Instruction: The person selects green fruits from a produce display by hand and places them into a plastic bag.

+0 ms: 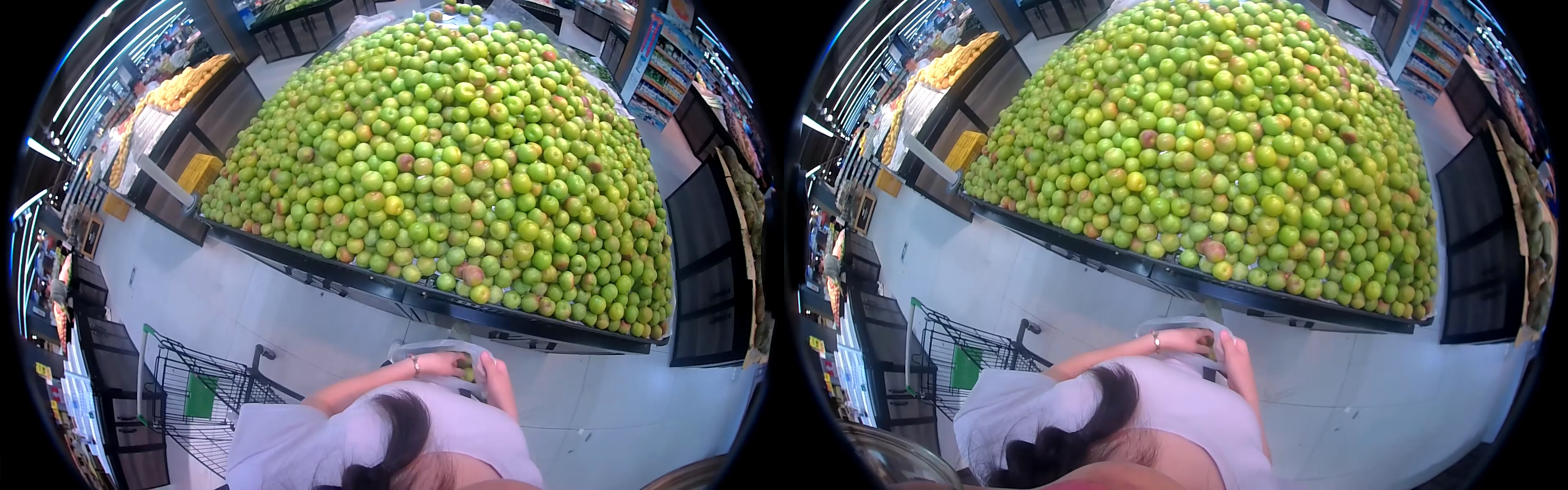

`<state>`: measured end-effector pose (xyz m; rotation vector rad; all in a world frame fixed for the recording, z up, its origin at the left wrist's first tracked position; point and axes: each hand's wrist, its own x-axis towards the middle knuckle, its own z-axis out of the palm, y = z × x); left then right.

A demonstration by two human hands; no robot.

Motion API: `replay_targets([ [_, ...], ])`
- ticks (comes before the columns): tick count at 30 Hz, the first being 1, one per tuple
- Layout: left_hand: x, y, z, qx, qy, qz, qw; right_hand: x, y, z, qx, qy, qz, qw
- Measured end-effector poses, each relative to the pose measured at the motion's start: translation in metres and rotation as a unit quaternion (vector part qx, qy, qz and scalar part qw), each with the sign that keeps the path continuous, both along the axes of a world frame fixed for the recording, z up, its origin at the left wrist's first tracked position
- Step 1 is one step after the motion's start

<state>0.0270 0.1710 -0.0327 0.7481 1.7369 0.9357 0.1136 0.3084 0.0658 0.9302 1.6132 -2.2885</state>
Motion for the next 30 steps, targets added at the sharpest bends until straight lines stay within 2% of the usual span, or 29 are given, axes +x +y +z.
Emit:
replay_targets([
  [1, 0.001, -0.01, -0.038, 0.003, 0.127, -0.014, 0.992, -0.001, -0.001, -0.001, 0.008, -0.012, -0.004, 1.0],
  [4, -0.016, -0.044, 0.026, -0.044, 0.198, -0.028, 0.979, -0.01, -0.009, 0.009, 0.027, -0.028, 0.008, 0.999],
  [6, -0.032, -0.07, 0.079, -0.027, 0.052, 0.08, 0.995, -0.015, -0.013, 0.006, 0.021, -0.024, 0.055, 0.998],
  [8, -0.037, -0.096, 0.105, 0.036, 0.095, 0.209, 0.973, -0.022, -0.009, -0.008, 0.003, -0.007, 0.126, 0.992],
  [9, -0.035, -0.105, 0.104, 0.019, 0.24, 0.247, 0.939, -0.024, -0.013, -0.007, -0.002, 0.001, 0.135, 0.991],
  [11, -0.026, -0.122, 0.099, -0.018, 0.511, 0.302, 0.805, -0.038, -0.029, 0.007, -0.013, 0.019, 0.152, 0.988],
  [14, -0.002, -0.164, -0.002, -0.163, 0.342, 0.242, 0.893, -0.049, -0.042, 0.015, -0.026, 0.023, 0.199, 0.979],
  [15, 0.0, -0.172, -0.016, -0.088, 0.12, 0.286, 0.946, -0.052, -0.048, 0.011, -0.023, 0.019, 0.204, 0.979],
  [16, -0.001, -0.175, -0.02, -0.007, -0.11, 0.314, 0.943, -0.055, -0.055, 0.006, -0.019, 0.014, 0.209, 0.978],
  [17, 0.0, -0.177, -0.025, 0.075, -0.335, 0.322, 0.882, -0.057, -0.06, 0.004, -0.014, 0.007, 0.215, 0.976],
  [18, 0.003, -0.179, -0.031, 0.119, -0.382, 0.365, 0.841, -0.059, -0.062, 0.004, -0.005, 0.002, 0.224, 0.975],
  [20, 0.005, -0.177, -0.01, 0.201, -0.464, 0.44, 0.742, -0.07, -0.073, 0.019, 0.011, -0.004, 0.239, 0.971],
  [21, 0.004, -0.177, 0.003, 0.178, -0.461, 0.472, 0.73, -0.074, -0.081, 0.023, 0.063, 0.005, 0.227, 0.972],
  [23, 0.0, -0.176, 0.036, 0.131, -0.455, 0.533, 0.701, -0.081, -0.084, -0.002, 0.125, 0.004, 0.291, 0.948],
  [26, -0.011, -0.202, 0.07, 0.216, -0.444, 0.454, 0.742, -0.096, -0.098, -0.053, 0.214, -0.009, 0.394, 0.894],
  [27, -0.012, -0.207, 0.082, 0.223, -0.441, 0.458, 0.739, -0.098, -0.102, -0.065, 0.243, -0.016, 0.429, 0.87],
  [30, -0.011, -0.22, 0.106, 0.246, -0.453, 0.465, 0.72, -0.106, -0.127, -0.06, 0.228, 0.013, 0.489, 0.842],
])
